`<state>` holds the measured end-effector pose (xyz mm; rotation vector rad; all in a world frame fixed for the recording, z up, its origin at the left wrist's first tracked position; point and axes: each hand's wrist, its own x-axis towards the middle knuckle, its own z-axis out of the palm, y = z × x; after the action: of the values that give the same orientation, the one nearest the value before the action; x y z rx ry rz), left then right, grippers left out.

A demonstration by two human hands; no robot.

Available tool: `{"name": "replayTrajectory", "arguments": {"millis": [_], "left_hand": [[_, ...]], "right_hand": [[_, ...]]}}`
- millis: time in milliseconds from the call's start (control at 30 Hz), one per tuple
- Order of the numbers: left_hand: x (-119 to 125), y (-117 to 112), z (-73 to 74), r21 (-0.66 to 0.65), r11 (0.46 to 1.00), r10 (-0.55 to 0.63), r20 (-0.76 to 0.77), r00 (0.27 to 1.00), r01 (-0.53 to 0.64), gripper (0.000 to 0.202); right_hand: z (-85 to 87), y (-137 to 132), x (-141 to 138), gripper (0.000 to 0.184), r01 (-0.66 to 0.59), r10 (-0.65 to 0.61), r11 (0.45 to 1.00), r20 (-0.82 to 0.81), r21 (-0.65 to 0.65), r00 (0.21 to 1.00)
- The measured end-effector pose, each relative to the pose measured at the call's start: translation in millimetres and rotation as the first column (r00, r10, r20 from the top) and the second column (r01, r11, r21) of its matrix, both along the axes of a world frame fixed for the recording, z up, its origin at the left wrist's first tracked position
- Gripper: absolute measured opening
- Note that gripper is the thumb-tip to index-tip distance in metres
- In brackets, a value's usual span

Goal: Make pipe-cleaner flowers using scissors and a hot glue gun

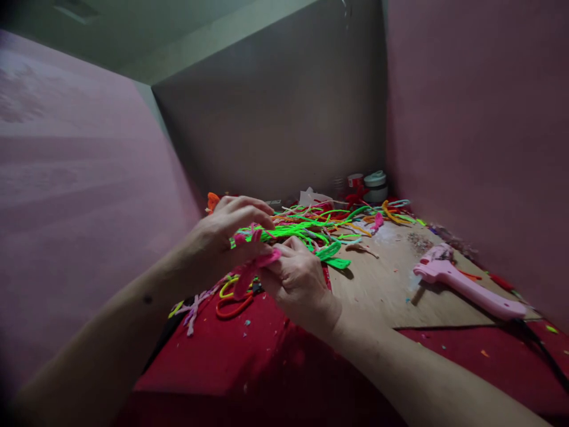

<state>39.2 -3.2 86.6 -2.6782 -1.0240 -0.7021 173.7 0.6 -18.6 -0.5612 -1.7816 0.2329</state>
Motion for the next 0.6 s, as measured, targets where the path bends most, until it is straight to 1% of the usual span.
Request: {"name": "replayTrajectory", "arguments": {"millis": [67, 100, 133, 167, 200, 233, 300, 367, 400, 433, 467, 500, 533, 567, 600], "left_hand": [[-3.6, 0.1, 5.6, -0.1, 0.995, 0.005, 0.08, 0.997, 0.003, 0.018], [-5.3, 0.3, 8.6, -0.199, 0.98, 0.004, 0.105, 0.994, 0.017, 0.018], [-6.5, 0.9, 11.3, -0.312, 0.949, 0.01, 0.124, 0.992, 0.03, 0.016], [-6.9, 2.1, 13.2, -0.418, 0.908, 0.025, 0.143, 0.989, 0.037, 0.014], [-6.6, 4.0, 14.3, -0.506, 0.861, 0.048, 0.156, 0.987, 0.038, 0.015], [-5.5, 6.3, 14.5, -0.568, 0.823, 0.077, 0.168, 0.983, 0.033, 0.015], [-2.5, 11.5, 13.4, -0.632, 0.775, 0.13, 0.167, 0.977, 0.005, 0.015], [0.0, 13.9, 12.2, -0.649, 0.761, 0.159, 0.156, 0.975, -0.02, 0.014], [0.6, 12.8, 11.9, -0.634, 0.773, 0.174, 0.165, 0.971, -0.031, 0.014], [0.7, 9.8, 11.7, -0.593, 0.804, 0.191, 0.191, 0.963, -0.042, 0.015], [0.5, 4.8, 11.3, -0.527, 0.847, 0.209, 0.225, 0.952, -0.061, 0.017], [0.0, -1.7, 10.3, -0.427, 0.899, 0.226, 0.27, 0.936, -0.094, 0.021], [-0.6, -9.2, 8.4, -0.297, 0.945, 0.233, 0.312, 0.921, -0.138, 0.026], [-1.4, -16.8, 5.3, -0.175, 0.968, 0.228, 0.322, 0.919, -0.179, 0.03], [-2.2, -23.7, 0.9, -0.066, 0.977, 0.213, 0.313, 0.926, -0.203, 0.035]], "right_hand": [[2.2, -0.6, 0.8, 0.025, -0.024, 0.025, 1.0, 0.013, -0.014, 1.0], [3.1, -0.7, 1.1, 0.026, -0.038, 0.038, 0.999, 0.019, -0.022, 0.999], [3.7, -0.9, 1.2, 0.027, -0.054, 0.055, 0.998, 0.023, -0.024, 0.998], [4.2, -1.0, 1.2, 0.028, -0.072, 0.073, 0.997, 0.028, -0.02, 0.997], [4.3, -1.2, 1.0, 0.029, -0.085, 0.086, 0.996, 0.033, -0.016, 0.996], [4.3, -1.4, 0.7, 0.029, -0.094, 0.094, 0.996, 0.035, -0.005, 0.995], [3.9, -1.7, 0.2, 0.03, -0.103, 0.102, 0.994, 0.044, 0.022, 0.994], [3.4, -1.8, 0.2, 0.03, -0.102, 0.101, 0.994, 0.044, 0.035, 0.994], [3.1, -1.7, 0.3, 0.029, -0.1, 0.098, 0.995, 0.038, 0.027, 0.994], [3.0, -1.4, 0.6, 0.028, -0.097, 0.096, 0.995, 0.025, 0.009, 0.995], [2.8, -1.0, 0.9, 0.025, -0.093, 0.093, 0.996, 0.01, -0.013, 0.996], [2.6, -0.5, 1.1, 0.024, -0.09, 0.089, 0.996, -0.006, -0.031, 0.996], [2.3, -0.1, 1.3, 0.022, -0.086, 0.085, 0.995, -0.021, -0.042, 0.996], [1.9, 0.4, 1.4, 0.022, -0.079, 0.078, 0.996, -0.033, -0.043, 0.996], [1.3, 0.9, 1.5, 0.022, -0.068, 0.067, 0.997, -0.041, -0.038, 0.997]]}}
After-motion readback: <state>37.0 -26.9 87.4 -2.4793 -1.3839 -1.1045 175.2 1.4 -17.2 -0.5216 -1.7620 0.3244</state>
